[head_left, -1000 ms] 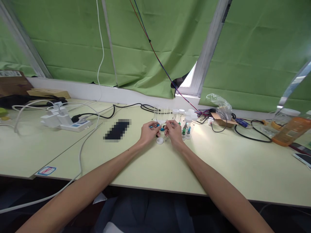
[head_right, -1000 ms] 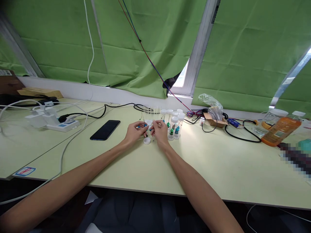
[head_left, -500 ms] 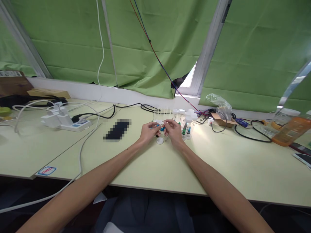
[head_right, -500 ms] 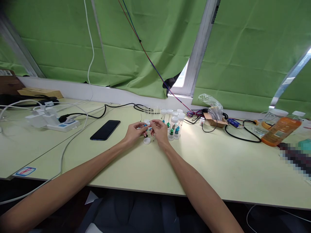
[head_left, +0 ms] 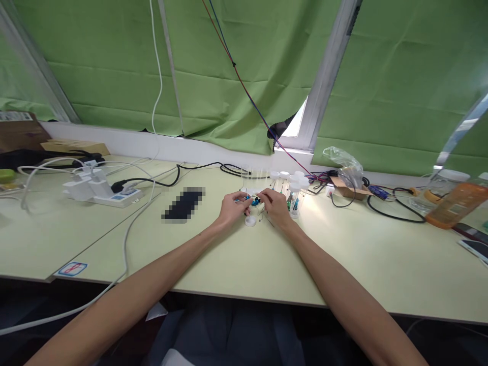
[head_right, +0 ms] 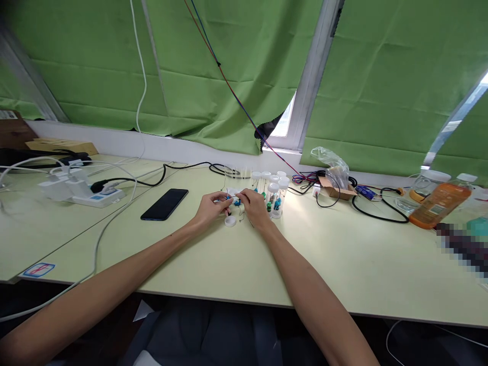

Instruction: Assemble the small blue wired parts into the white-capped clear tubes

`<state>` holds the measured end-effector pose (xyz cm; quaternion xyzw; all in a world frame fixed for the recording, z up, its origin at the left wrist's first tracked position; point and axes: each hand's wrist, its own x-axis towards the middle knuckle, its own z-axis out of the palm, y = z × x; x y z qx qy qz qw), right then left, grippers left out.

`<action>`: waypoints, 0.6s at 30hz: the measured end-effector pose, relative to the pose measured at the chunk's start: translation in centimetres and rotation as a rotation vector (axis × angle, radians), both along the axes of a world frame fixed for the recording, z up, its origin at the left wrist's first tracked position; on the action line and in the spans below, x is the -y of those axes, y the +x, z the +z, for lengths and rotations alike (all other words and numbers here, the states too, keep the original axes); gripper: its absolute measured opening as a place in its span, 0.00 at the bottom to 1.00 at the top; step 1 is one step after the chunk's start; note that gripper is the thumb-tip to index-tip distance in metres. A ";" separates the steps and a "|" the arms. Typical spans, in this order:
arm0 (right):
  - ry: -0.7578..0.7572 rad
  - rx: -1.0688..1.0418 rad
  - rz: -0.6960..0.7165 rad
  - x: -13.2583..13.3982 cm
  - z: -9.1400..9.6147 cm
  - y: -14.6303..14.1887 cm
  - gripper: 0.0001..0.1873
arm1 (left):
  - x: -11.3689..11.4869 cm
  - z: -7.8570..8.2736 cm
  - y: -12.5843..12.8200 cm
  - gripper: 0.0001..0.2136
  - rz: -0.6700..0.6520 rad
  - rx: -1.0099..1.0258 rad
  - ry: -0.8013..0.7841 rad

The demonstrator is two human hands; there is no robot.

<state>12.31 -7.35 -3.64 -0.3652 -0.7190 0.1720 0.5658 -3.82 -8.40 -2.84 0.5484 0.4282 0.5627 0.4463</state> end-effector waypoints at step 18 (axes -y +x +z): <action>0.103 0.276 -0.125 0.3 0.3 -0.4 0.21 | 0.1 0.0 -0.4 0.15 0.012 -0.051 0.026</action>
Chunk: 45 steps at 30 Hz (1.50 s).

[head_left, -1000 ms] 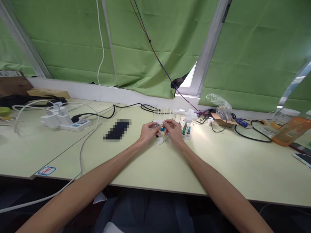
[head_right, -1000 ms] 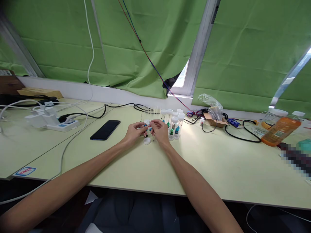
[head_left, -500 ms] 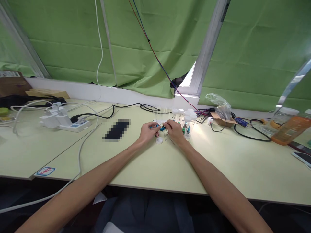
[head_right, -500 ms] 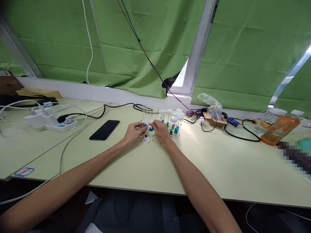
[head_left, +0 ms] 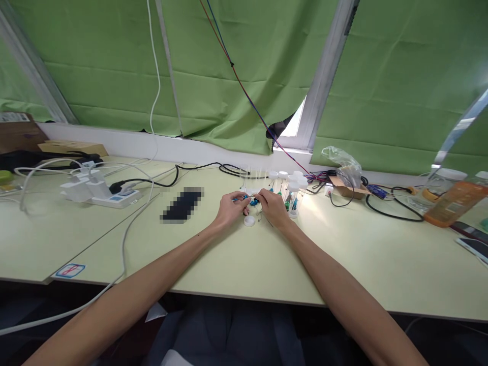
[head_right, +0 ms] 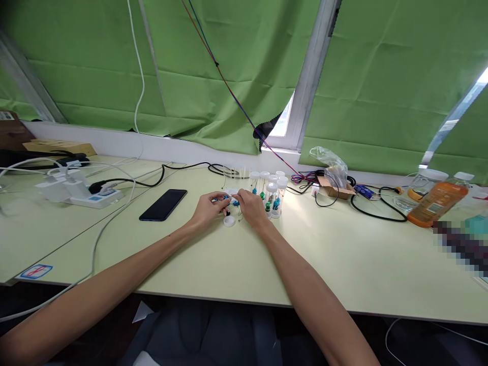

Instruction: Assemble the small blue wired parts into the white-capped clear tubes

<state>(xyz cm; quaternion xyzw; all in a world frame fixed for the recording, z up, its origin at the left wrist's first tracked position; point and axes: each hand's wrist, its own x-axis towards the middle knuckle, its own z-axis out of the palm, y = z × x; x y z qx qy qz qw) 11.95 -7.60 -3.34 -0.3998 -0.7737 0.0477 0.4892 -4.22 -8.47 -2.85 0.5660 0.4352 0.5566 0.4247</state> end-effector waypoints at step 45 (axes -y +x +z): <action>-0.303 0.524 -0.412 1.1 0.9 -1.2 0.15 | -1.1 -0.5 -0.5 0.11 0.100 -0.158 0.093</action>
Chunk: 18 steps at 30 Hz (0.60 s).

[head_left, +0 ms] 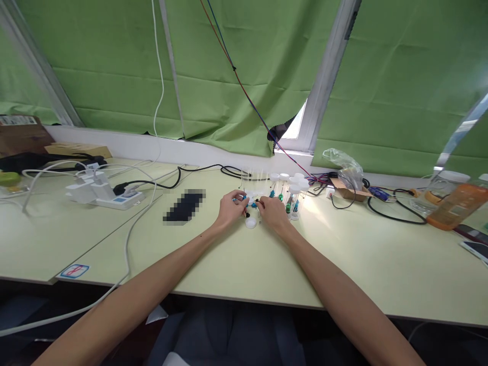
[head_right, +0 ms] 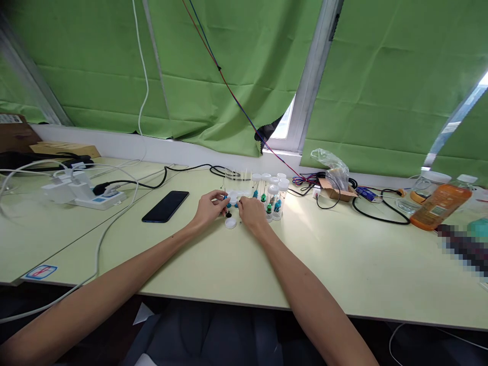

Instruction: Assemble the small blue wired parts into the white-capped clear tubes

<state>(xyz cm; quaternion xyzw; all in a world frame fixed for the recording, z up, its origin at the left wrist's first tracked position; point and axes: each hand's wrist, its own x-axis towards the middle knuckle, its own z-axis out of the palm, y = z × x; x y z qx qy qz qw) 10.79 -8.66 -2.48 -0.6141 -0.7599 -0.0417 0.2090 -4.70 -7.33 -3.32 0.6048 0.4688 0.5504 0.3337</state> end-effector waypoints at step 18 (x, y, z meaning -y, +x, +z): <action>-0.103 -0.045 0.078 -0.3 -0.8 0.2 0.08 | 0.0 -0.2 0.0 0.11 -0.040 -0.012 0.002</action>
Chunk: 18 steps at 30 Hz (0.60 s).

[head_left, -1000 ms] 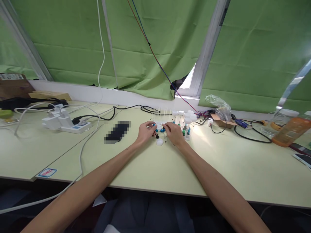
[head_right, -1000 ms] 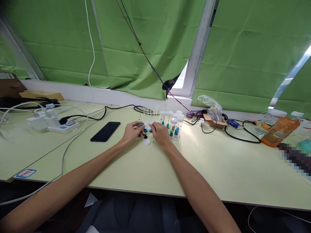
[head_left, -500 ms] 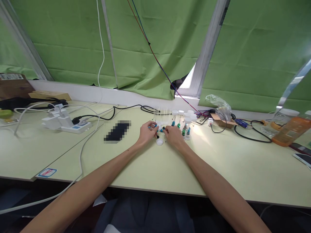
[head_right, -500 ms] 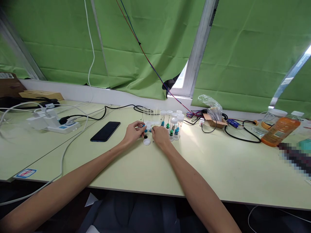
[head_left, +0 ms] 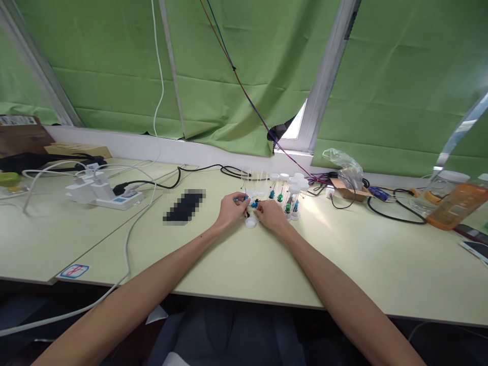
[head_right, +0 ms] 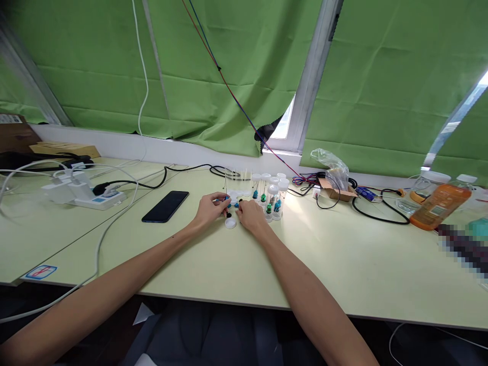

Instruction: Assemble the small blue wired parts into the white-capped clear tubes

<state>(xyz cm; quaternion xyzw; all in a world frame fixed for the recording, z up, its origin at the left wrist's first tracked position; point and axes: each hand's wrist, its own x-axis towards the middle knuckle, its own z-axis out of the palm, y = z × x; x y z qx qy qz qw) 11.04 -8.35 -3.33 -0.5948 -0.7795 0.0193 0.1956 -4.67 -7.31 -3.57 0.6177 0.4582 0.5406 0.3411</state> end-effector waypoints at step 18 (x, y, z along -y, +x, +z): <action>0.009 0.006 0.005 0.1 0.0 -0.1 0.10 | -0.3 -0.3 0.0 0.14 -0.015 0.001 0.000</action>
